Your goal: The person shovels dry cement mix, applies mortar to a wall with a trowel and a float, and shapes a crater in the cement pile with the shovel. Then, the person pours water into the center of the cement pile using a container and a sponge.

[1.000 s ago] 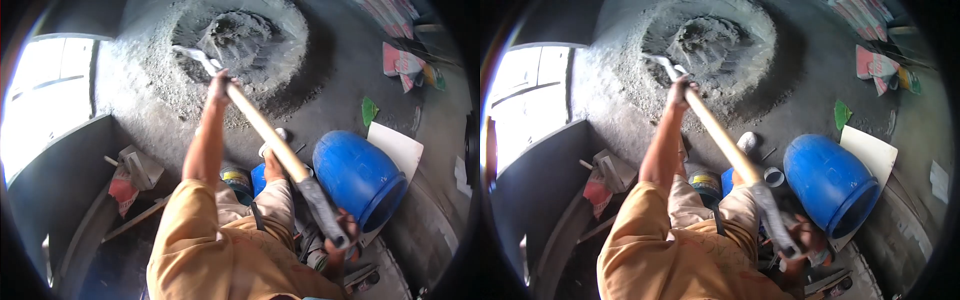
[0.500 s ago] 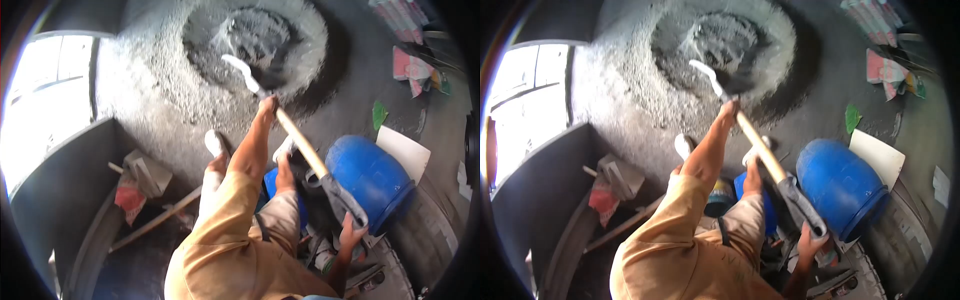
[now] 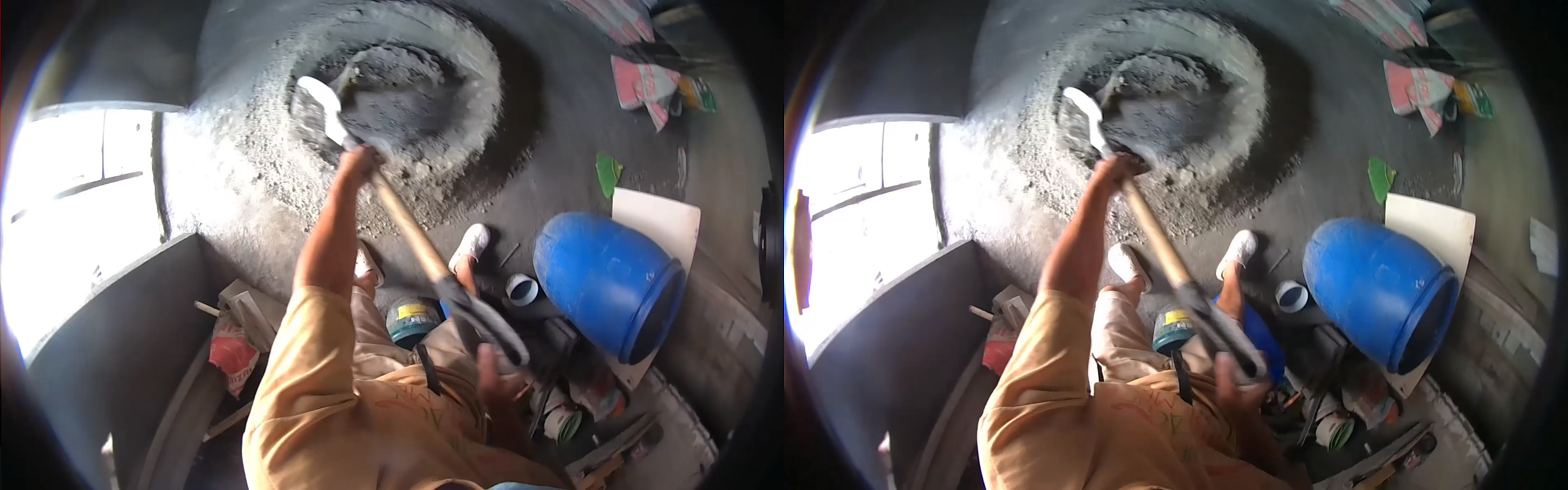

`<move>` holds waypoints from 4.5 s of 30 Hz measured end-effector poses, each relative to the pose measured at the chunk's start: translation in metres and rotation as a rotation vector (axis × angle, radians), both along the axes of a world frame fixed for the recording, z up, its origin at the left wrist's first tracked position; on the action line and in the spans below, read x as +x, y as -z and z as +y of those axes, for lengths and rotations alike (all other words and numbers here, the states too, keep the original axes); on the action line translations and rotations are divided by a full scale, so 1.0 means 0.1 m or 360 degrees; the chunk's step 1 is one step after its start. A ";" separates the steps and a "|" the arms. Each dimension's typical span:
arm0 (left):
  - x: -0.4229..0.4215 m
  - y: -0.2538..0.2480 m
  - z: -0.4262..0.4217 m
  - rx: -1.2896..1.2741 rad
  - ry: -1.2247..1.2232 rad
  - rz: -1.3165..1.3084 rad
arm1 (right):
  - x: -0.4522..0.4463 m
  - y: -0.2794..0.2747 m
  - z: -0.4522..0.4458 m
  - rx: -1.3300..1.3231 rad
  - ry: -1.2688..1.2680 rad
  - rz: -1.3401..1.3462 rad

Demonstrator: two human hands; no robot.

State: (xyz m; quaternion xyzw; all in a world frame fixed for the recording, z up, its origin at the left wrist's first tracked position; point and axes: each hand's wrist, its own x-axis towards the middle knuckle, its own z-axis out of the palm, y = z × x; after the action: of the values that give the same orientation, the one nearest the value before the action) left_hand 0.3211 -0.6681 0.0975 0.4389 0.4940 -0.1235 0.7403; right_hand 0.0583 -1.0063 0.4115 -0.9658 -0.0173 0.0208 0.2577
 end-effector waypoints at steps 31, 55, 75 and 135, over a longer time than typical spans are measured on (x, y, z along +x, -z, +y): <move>-0.08 -1.71 -2.08 -0.0536 -0.0389 -0.0012 | 1.70 -1.67 -1.42 0.0204 -0.0925 -0.0046; -1.42 -3.32 -0.29 0.0908 0.0308 -0.0112 | 2.25 -2.60 -2.45 0.1275 -0.0069 0.0117; 0.36 -2.33 -2.68 -0.0678 -0.0600 -0.0387 | 2.89 -2.07 -1.05 0.0161 -0.1780 0.0081; 0.17 -3.52 -3.72 -0.0365 -0.0190 -0.0414 | 2.66 -3.05 -2.00 -0.0065 -0.1811 -0.0019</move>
State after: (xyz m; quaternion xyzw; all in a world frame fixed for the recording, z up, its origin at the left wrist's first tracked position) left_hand 0.3385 -1.0398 0.4498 0.3337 0.4020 -0.0770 0.8491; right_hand 0.3244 -1.2067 0.7164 -0.8093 -0.5359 0.1513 0.1871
